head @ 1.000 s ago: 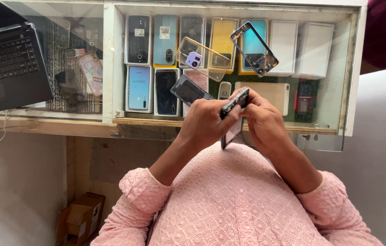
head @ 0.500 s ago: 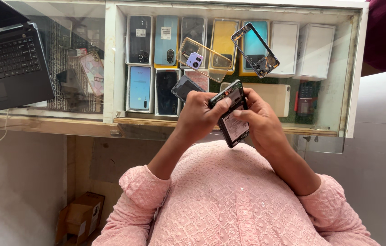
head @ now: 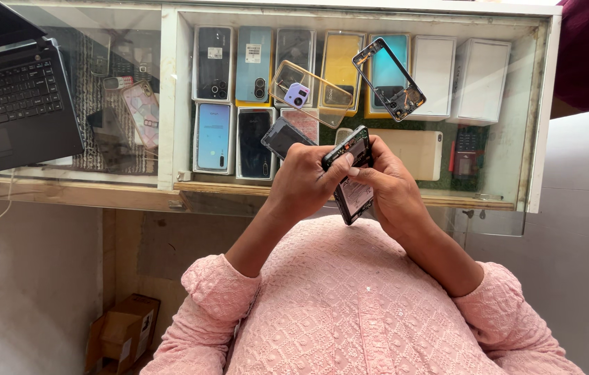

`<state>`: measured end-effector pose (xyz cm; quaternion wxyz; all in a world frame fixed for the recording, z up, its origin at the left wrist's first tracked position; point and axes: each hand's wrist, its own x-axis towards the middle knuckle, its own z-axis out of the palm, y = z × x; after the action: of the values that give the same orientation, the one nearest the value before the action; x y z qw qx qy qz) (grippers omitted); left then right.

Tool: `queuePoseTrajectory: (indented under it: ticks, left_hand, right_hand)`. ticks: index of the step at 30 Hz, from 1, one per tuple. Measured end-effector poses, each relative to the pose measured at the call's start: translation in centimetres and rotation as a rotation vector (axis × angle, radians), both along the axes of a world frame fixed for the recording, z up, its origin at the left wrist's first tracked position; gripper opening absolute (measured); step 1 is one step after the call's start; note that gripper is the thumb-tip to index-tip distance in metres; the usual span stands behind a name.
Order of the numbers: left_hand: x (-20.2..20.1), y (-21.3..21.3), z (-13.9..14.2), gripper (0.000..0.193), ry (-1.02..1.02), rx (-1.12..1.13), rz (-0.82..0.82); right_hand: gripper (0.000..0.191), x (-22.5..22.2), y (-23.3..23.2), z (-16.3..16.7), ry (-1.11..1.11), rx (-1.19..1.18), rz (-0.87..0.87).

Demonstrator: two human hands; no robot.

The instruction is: The person disassembles a smartphone, removes the motherboard, and places it on the counter. They then pick up a purple phone case and use a metal tool to scrape adhesive residue from the case's interior.

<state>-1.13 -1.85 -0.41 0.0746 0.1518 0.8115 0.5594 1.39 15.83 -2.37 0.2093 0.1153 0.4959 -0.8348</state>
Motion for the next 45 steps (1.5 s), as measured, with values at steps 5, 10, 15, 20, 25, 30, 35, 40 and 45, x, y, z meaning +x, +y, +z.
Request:
queuePoseTrajectory:
  ticks: [5, 10, 15, 20, 25, 30, 35, 40, 45]
  left_hand:
    - [0.2, 0.9, 0.1, 0.032, 0.1, -0.066, -0.062]
    - [-0.3, 0.8, 0.0, 0.031, 0.158, -0.091, -0.109]
    - [-0.5, 0.7, 0.0, 0.035, 0.146, -0.031, -0.14]
    - [-0.4, 1.0, -0.1, 0.039, 0.156, -0.054, -0.169]
    - [-0.1, 1.3, -0.2, 0.039, 0.2, -0.059, -0.147]
    - [0.3, 1.7, -0.4, 0.039, 0.196, -0.06, -0.127]
    - [0.5, 1.9, -1.7, 0.041, 0.161, -0.012, -0.086]
    - [-0.8, 0.8, -5.6, 0.052, -0.114, 0.137, -0.032]
    - [-0.4, 0.4, -8.2, 0.05, -0.352, 0.722, 0.208]
  right_hand:
    - [0.029, -0.4, 0.0, -0.6, -0.021, 0.04, -0.074]
    - [0.027, -0.6, 0.0, -1.1, -0.011, 0.002, -0.101]
    - [0.023, -1.0, 0.4, -1.5, -0.076, -0.145, -0.107]
    - [0.022, -1.5, 1.2, -2.1, -0.114, -0.153, -0.086]
    - [0.023, -1.5, 1.4, -2.3, -0.121, -0.119, -0.091]
    - [0.025, -1.5, 1.5, -1.9, -0.161, -0.064, -0.105]
    - [0.027, -1.4, 1.6, -1.2, -0.099, -0.077, -0.048]
    - [0.039, -0.7, 3.2, -0.1, -0.049, -0.043, 0.09]
    - [0.043, 0.1, 3.9, 0.4, 0.079, 0.069, 0.128]
